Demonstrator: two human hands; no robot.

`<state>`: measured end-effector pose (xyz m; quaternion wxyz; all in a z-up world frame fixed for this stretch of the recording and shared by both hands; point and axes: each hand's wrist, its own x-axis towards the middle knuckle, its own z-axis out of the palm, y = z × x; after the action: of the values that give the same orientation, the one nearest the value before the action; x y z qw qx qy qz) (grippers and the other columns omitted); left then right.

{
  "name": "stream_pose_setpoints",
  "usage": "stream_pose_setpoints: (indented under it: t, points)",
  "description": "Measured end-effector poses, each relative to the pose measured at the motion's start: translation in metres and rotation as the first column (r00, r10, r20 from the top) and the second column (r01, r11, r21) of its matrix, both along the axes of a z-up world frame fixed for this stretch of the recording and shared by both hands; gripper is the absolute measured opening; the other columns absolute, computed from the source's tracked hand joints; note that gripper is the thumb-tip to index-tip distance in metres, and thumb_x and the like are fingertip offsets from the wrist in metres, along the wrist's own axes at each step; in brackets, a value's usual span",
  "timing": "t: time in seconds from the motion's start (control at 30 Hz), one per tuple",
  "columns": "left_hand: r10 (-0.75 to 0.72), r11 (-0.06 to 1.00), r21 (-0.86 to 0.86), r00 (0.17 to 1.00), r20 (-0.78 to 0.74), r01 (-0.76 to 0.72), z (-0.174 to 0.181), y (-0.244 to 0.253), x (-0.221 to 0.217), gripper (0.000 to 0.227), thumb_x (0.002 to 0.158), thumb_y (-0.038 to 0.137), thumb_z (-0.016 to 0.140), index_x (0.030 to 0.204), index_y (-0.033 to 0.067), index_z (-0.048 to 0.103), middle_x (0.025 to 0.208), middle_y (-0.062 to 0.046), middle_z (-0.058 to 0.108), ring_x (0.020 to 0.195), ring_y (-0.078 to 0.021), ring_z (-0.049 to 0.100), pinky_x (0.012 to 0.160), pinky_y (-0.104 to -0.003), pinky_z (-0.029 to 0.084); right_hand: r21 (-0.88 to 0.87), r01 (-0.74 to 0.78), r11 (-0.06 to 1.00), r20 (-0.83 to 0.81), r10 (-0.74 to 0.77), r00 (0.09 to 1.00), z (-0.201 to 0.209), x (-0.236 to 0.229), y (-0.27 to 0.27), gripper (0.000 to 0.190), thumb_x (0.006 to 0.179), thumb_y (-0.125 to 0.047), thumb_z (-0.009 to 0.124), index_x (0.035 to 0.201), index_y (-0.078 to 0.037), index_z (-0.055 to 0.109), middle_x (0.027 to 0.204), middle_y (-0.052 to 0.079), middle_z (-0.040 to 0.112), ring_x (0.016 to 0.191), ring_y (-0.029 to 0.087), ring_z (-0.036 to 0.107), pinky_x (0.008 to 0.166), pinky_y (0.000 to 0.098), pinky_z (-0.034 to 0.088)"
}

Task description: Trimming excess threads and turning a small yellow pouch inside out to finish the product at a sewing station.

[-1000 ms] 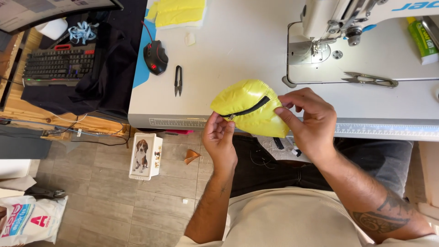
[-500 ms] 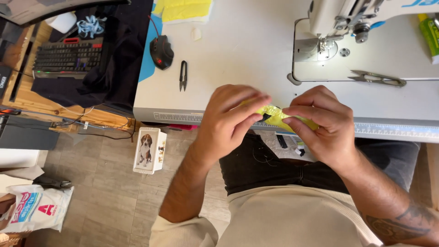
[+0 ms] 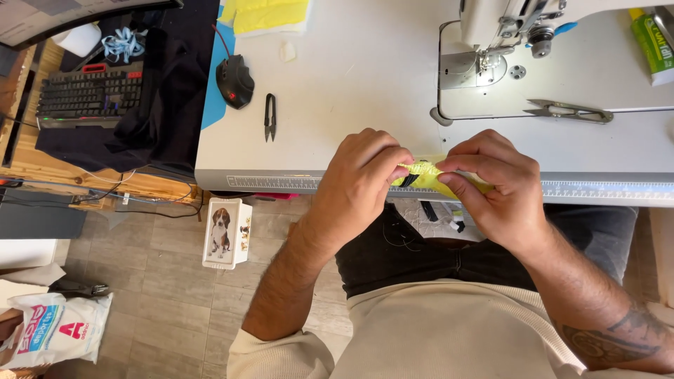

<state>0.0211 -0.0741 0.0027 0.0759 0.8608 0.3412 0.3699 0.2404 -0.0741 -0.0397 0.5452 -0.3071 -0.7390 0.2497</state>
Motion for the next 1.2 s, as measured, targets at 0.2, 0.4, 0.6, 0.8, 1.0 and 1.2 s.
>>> stream_pose_setpoints:
  t: [0.2, 0.4, 0.6, 0.8, 1.0, 1.2]
  points:
    - [0.056, 0.998, 0.044, 0.996, -0.068, -0.053, 0.004, -0.005, 0.01, 0.005, 0.096, 0.002, 0.067, 0.098, 0.0047, 0.063, 0.082, -0.004, 0.051, 0.077, -0.024, 0.057, 0.075, -0.041, 0.05, 0.09, 0.05, 0.995, 0.114, -0.06, 0.992, 0.02, -0.004, -0.007, 0.016, 0.09, -0.004, 0.082, 0.101, 0.006, 0.075, 0.09, 0.019, 0.067, 0.081, 0.035, 0.061, 0.075, 0.0475, 0.052]
    - [0.107, 0.989, 0.117, 0.988, -0.112, -0.093, 0.001, -0.006, 0.016, 0.006, 0.095, 0.003, 0.068, 0.097, 0.0065, 0.063, 0.083, -0.004, 0.05, 0.08, -0.023, 0.056, 0.08, -0.041, 0.05, 0.116, 0.072, 0.991, 0.138, -0.088, 0.987, 0.019, -0.01, -0.005, 0.007, 0.093, 0.001, 0.079, 0.095, 0.005, 0.075, 0.086, 0.018, 0.067, 0.08, 0.036, 0.062, 0.075, 0.0467, 0.052]
    - [0.106, 0.989, 0.109, 0.99, -0.091, -0.096, -0.004, -0.006, 0.016, 0.006, 0.096, 0.005, 0.067, 0.097, 0.0075, 0.062, 0.083, -0.003, 0.049, 0.08, -0.0227, 0.056, 0.081, -0.042, 0.05, 0.076, 0.054, 0.996, 0.147, -0.065, 0.987, 0.009, -0.009, -0.002, 0.006, 0.097, 0.002, 0.073, 0.092, 0.004, 0.073, 0.084, 0.016, 0.067, 0.08, 0.036, 0.062, 0.076, 0.0475, 0.049]
    - [0.02, 0.999, -0.046, 0.999, 0.051, -0.018, 0.002, -0.006, 0.007, 0.009, 0.101, 0.01, 0.062, 0.109, 0.0081, 0.064, 0.088, -0.004, 0.056, 0.084, -0.0265, 0.062, 0.083, -0.044, 0.051, 0.006, 0.003, 1.0, 0.071, -0.003, 0.997, 0.003, -0.008, 0.003, 0.006, 0.098, 0.003, 0.072, 0.092, 0.005, 0.072, 0.085, 0.016, 0.068, 0.081, 0.036, 0.062, 0.077, 0.0466, 0.05]
    - [0.044, 0.999, -0.024, 0.996, 0.083, -0.042, -0.002, -0.005, 0.012, 0.002, 0.1, 0.006, 0.063, 0.099, 0.008, 0.062, 0.082, -0.004, 0.055, 0.077, -0.0265, 0.06, 0.076, -0.042, 0.051, 0.174, 0.098, 0.98, 0.143, -0.124, 0.982, 0.004, -0.01, -0.004, 0.014, 0.091, -0.002, 0.084, 0.1, 0.005, 0.076, 0.09, 0.016, 0.067, 0.082, 0.033, 0.06, 0.077, 0.0454, 0.051]
    - [0.052, 0.999, -0.008, 0.996, 0.075, -0.051, -0.008, -0.005, 0.01, 0.004, 0.098, 0.005, 0.065, 0.1, 0.0079, 0.063, 0.083, -0.005, 0.057, 0.079, -0.0272, 0.062, 0.08, -0.044, 0.052, 0.148, 0.092, 0.985, 0.088, -0.106, 0.99, 0.007, -0.014, -0.004, 0.008, 0.094, 0.002, 0.08, 0.092, 0.007, 0.075, 0.085, 0.017, 0.068, 0.079, 0.035, 0.061, 0.074, 0.0449, 0.051]
